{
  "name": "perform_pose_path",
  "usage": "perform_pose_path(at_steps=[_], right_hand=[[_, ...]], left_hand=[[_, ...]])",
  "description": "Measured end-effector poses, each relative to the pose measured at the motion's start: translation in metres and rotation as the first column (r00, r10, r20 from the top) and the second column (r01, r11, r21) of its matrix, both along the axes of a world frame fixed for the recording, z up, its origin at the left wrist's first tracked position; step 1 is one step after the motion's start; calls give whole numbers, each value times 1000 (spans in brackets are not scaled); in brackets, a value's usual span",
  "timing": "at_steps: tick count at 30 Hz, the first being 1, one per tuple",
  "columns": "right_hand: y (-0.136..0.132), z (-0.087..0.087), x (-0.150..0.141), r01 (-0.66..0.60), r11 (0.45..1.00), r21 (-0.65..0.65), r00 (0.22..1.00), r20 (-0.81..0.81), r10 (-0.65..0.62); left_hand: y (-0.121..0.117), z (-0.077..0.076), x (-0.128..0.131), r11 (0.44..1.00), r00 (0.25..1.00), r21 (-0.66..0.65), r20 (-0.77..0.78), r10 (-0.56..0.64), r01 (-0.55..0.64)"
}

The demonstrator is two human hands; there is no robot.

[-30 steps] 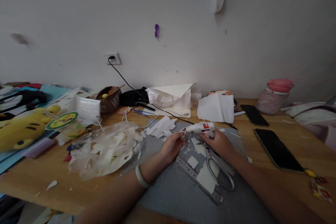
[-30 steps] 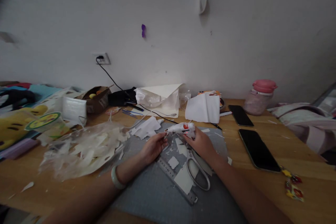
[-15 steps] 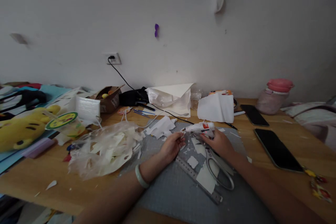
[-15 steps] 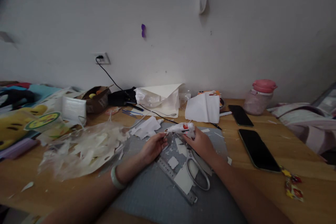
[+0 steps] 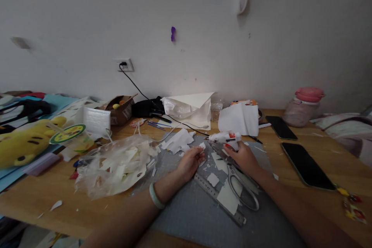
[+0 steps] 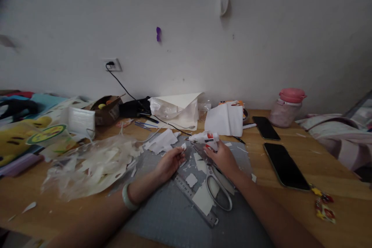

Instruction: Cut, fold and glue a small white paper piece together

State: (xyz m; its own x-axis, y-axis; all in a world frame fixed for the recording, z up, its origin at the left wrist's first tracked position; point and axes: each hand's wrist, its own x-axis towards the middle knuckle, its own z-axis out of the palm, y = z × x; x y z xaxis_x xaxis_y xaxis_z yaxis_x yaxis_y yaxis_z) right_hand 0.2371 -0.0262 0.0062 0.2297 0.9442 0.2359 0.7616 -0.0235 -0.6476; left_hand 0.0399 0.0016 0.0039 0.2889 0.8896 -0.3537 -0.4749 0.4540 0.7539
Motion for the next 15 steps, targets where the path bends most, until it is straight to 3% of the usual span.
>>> perform_pose_path(at_steps=[5,9,11,15], right_hand=[[5,0,5,104,994,27,983,-154,-99],[9,-2,9,122,989,80,972,-212,-103],[10,-3,11,118,990,82,968,-232,-97],[11,-4,12,118,990,82,963,-251,-94]], left_hand=[[-7,2,1,967,980,242,-195,-34,82],[-12,10,0,790,869,564,-489,83,242],[-13,12,0,739,845,612,-523,111,281],[-14,12,-1,745,840,607,-530,119,278]])
